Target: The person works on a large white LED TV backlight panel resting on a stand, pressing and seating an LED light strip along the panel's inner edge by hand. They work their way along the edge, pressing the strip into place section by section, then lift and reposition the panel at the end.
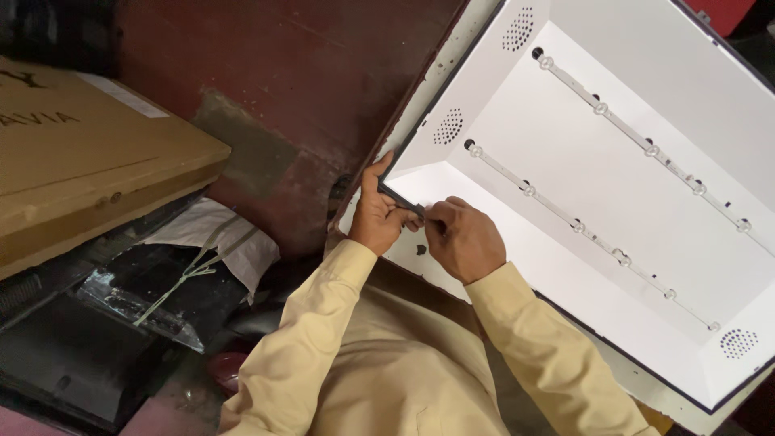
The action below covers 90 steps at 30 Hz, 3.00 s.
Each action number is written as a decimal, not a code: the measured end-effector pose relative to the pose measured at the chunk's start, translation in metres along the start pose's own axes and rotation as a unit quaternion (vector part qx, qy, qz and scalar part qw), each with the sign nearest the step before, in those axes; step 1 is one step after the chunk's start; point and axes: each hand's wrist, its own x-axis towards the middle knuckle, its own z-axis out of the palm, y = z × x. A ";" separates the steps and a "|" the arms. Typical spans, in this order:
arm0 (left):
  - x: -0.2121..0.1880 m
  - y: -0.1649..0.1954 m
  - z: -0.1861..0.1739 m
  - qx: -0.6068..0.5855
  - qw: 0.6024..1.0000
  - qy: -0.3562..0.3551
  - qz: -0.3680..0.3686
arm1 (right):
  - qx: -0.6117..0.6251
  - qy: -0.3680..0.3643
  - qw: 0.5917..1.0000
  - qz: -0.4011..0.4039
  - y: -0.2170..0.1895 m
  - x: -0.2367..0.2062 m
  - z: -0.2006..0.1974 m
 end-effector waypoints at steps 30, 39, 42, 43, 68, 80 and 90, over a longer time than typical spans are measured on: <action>-0.003 0.005 -0.011 -0.006 1.000 -0.006 -0.001 | 0.012 -0.009 1.000 0.002 -0.008 0.000 -0.003; -0.001 0.011 -0.008 -0.002 1.000 -0.007 0.000 | 0.023 0.010 0.999 -0.029 -0.010 0.006 0.000; -0.001 0.010 -0.008 0.003 1.000 0.001 -0.013 | 0.010 -0.023 0.999 0.032 -0.009 0.002 -0.005; -0.001 0.009 -0.008 0.004 1.000 0.001 -0.007 | 0.022 -0.015 1.000 0.013 -0.010 0.002 -0.004; -0.016 0.023 -0.009 0.628 0.722 0.006 0.290 | 0.192 0.092 0.967 0.140 0.062 -0.091 -0.005; 0.029 0.046 0.002 0.664 0.667 -0.227 0.251 | 0.149 0.098 0.982 0.067 0.090 -0.100 -0.008; -0.033 0.037 -0.027 0.676 0.730 0.053 0.082 | 0.145 -0.028 0.978 0.146 0.070 -0.120 0.011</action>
